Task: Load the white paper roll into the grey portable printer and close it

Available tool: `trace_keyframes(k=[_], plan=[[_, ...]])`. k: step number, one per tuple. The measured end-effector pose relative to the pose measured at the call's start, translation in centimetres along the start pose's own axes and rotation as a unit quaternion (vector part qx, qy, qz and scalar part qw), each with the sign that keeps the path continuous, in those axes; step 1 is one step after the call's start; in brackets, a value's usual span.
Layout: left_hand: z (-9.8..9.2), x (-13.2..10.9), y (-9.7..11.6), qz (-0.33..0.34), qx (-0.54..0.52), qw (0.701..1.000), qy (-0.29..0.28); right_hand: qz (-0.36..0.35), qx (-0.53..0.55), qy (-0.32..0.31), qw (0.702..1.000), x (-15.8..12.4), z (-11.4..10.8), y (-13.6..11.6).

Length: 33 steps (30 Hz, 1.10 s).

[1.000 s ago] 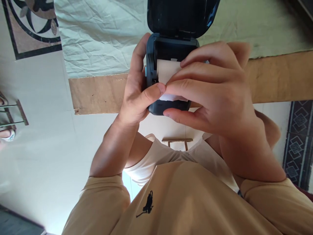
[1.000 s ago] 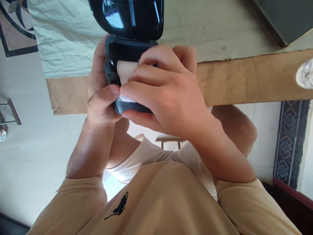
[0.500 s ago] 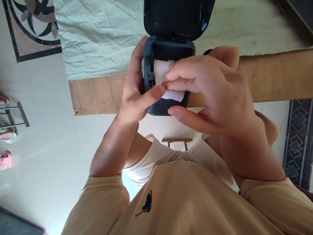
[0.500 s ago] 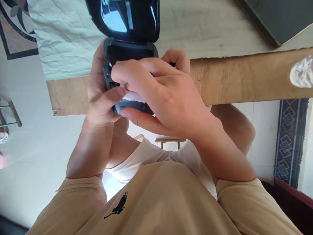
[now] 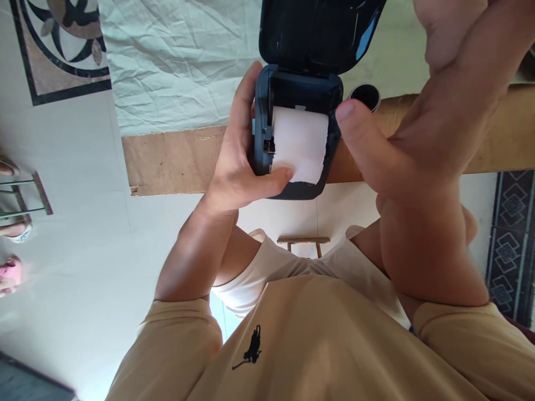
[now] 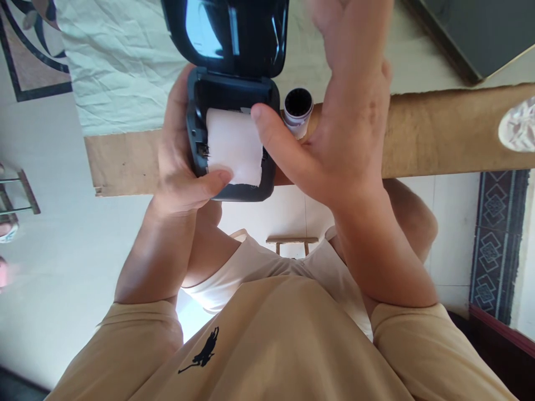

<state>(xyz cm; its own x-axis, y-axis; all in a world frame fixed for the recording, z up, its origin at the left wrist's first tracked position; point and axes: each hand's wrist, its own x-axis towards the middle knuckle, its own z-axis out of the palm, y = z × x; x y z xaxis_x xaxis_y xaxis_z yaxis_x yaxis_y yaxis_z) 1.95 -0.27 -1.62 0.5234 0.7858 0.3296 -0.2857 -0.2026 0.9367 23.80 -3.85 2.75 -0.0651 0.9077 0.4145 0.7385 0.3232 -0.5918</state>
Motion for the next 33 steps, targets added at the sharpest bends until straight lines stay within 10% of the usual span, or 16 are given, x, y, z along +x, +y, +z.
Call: trace_keyframes(k=[6, 16, 24, 33], plan=[[-0.1, -0.1, -0.3, 0.000, 0.000, 0.999, 0.044, -0.087, 0.013, 0.102, 0.991, 0.0, -1.0, -1.4], [-1.2, 0.2, -1.4, 0.014, 0.057, 0.998, -0.001, -0.166, -0.008, 0.058, 0.984, -0.4, -0.7, -1.5], [1.6, 0.0, 1.0, -0.043, -0.123, 0.987, 0.091, -0.076, -0.042, 0.012, 0.996, -0.2, -1.4, -1.7], [2.2, -0.1, 3.3, -0.159, -0.044, 0.979, 0.119, -0.045, -0.014, -0.042, 0.998, -0.2, -1.5, -1.8]])
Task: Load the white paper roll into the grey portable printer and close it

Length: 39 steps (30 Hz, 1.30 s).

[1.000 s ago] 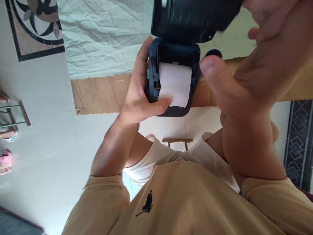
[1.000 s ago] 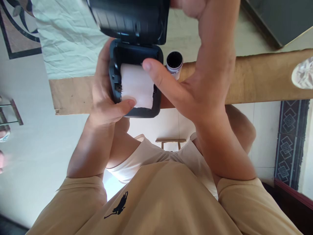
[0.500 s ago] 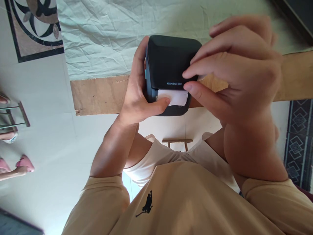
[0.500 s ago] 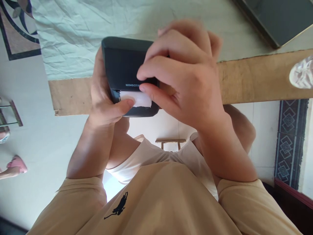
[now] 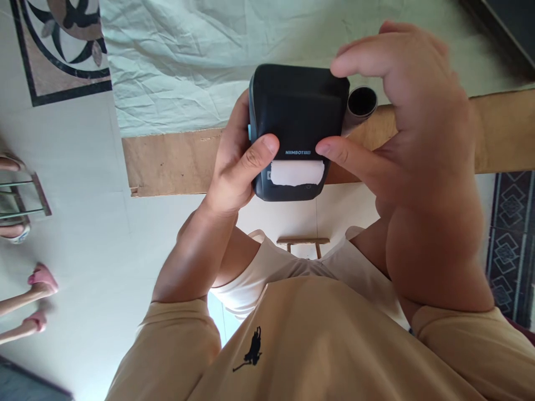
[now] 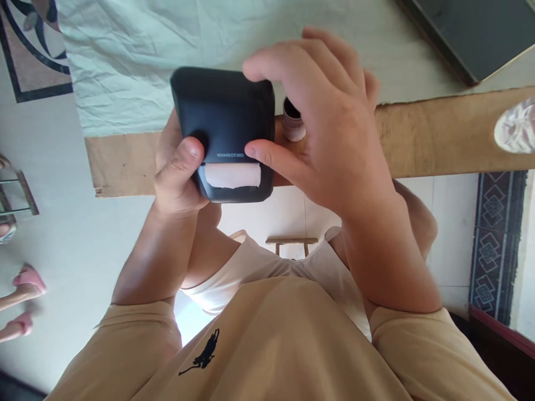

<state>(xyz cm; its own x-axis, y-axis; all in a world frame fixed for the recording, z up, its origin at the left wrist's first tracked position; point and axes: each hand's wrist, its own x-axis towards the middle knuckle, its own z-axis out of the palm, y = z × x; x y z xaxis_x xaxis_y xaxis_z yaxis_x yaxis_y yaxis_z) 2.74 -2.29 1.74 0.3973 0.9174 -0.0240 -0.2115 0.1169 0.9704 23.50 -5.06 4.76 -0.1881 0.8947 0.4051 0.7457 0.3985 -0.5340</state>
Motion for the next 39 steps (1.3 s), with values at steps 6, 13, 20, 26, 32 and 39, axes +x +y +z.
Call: trace_keyframes(k=[6, 13, 20, 26, 32, 39], plan=[[0.4, 0.2, -1.0, 0.057, -0.034, 0.996, 0.059, 0.013, 0.011, -0.013, 1.000, -0.1, 0.3, 0.4], [-0.7, 1.0, -1.3, 0.102, -0.064, 0.990, -0.068, -0.001, 0.000, -0.009, 1.000, -0.4, 0.7, 1.1], [-0.4, 1.6, -1.0, 0.017, -0.113, 0.993, -0.004, -0.014, 0.018, -0.006, 1.000, -0.5, 1.8, 2.2], [1.0, 0.5, -0.1, -0.059, -0.122, 0.989, 0.063, -0.018, 0.009, 0.021, 1.000, -0.3, 2.4, 2.1], [0.6, 0.4, -0.3, -0.035, -0.130, 0.988, 0.076, -0.050, 0.033, 0.058, 0.997, -0.3, 2.7, 2.0], [0.8, 0.5, -0.1, -0.004, -0.143, 0.984, 0.101, -0.041, 0.017, 0.050, 0.998, -0.5, 2.5, 1.8]])
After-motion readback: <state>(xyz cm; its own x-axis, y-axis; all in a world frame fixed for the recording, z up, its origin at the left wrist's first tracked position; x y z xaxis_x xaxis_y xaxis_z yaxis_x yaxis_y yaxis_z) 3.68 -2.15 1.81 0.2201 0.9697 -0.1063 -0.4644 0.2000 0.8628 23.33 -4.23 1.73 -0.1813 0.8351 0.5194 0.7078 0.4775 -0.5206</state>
